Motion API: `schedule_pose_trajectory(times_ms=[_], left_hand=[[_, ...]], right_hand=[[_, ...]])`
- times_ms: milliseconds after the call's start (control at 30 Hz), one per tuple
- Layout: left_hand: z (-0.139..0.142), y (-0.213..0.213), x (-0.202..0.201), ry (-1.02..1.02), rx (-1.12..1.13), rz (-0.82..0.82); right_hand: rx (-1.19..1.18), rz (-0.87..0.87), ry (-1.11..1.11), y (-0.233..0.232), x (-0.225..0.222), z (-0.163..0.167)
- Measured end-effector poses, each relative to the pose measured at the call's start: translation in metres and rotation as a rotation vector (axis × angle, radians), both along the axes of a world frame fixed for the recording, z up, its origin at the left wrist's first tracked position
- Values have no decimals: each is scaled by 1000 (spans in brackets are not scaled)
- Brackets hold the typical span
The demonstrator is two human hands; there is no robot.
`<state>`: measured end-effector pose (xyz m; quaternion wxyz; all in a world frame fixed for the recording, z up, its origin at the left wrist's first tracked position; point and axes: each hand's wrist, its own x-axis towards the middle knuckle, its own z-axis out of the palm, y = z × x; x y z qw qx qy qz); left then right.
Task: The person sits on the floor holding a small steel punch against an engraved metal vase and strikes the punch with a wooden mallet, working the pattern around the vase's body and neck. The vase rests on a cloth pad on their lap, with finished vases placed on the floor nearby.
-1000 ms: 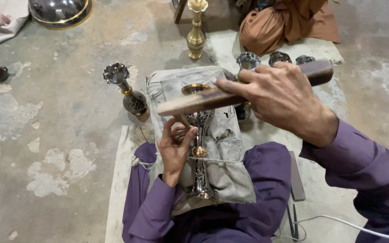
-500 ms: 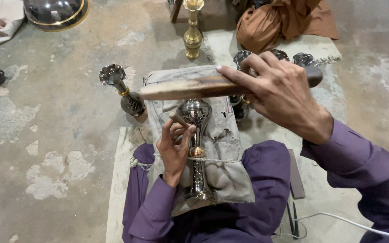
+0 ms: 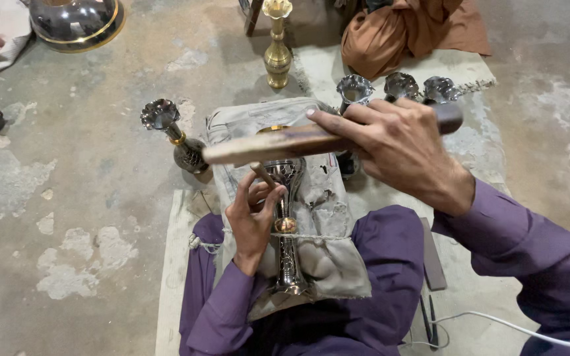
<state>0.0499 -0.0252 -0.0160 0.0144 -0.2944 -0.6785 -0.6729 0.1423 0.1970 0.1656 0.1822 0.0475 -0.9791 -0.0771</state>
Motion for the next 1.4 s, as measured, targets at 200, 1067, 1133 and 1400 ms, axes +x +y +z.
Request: schedule_pose_trajectory(times_ms=[200,1067,1133,1400], left_hand=[[3,0,-8,63,-75,-46],[73,14,-47,337,-582,-632],[74,16,-49,436,-582,-646],[67,6,-49,249,-400,-523]], right_hand=[[4,-71,5,6,10,-12],[-927,-493,110,11,98,-162],[-667,-427,235,1,106,-175],[-946,-474,137,-10,111,-174]])
